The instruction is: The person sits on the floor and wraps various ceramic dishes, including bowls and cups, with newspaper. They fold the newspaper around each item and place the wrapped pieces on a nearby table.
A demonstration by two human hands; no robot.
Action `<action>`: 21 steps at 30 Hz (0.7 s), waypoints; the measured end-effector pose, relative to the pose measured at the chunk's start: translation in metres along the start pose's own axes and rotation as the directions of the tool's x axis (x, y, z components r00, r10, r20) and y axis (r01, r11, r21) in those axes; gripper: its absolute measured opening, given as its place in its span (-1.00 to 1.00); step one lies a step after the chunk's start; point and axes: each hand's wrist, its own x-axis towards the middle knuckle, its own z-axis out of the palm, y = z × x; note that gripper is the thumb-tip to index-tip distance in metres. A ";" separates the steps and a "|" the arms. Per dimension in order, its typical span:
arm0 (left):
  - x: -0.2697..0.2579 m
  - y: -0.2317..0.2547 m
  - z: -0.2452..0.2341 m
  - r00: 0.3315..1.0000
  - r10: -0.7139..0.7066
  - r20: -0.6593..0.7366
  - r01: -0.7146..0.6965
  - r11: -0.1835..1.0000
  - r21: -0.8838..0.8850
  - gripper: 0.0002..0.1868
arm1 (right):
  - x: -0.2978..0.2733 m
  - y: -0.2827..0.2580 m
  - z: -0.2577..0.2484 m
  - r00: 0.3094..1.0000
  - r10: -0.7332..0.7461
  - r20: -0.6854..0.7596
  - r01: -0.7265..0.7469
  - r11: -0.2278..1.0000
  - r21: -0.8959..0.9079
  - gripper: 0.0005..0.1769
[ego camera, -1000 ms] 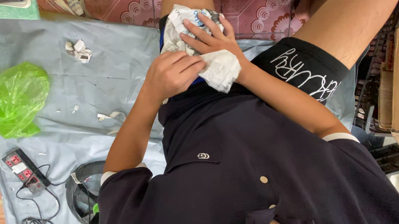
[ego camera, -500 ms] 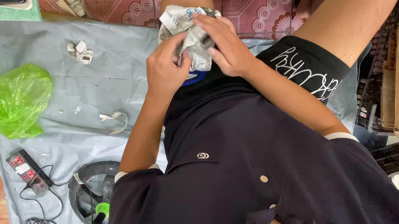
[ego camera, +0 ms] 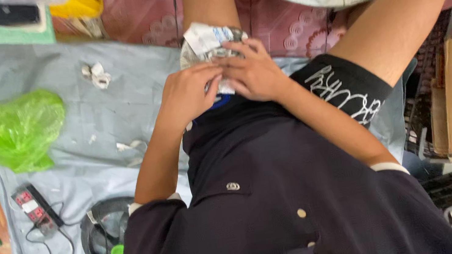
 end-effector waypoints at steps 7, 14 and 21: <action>0.039 -0.027 -0.011 0.934 0.136 -0.330 -0.105 0.988 0.110 -0.59 | 0.001 -0.004 -0.001 0.997 -0.050 0.051 0.047 0.997 0.057 -0.22; 0.035 -0.049 0.016 0.973 -0.206 -0.104 0.208 0.978 0.004 -0.76 | -0.003 0.005 0.016 0.997 -0.081 0.005 0.081 0.997 0.002 -0.44; 0.038 -0.063 0.025 0.973 -0.218 -0.082 0.215 0.976 -0.040 -0.66 | -0.003 0.004 0.016 0.998 -0.044 -0.044 0.048 0.995 0.087 -0.61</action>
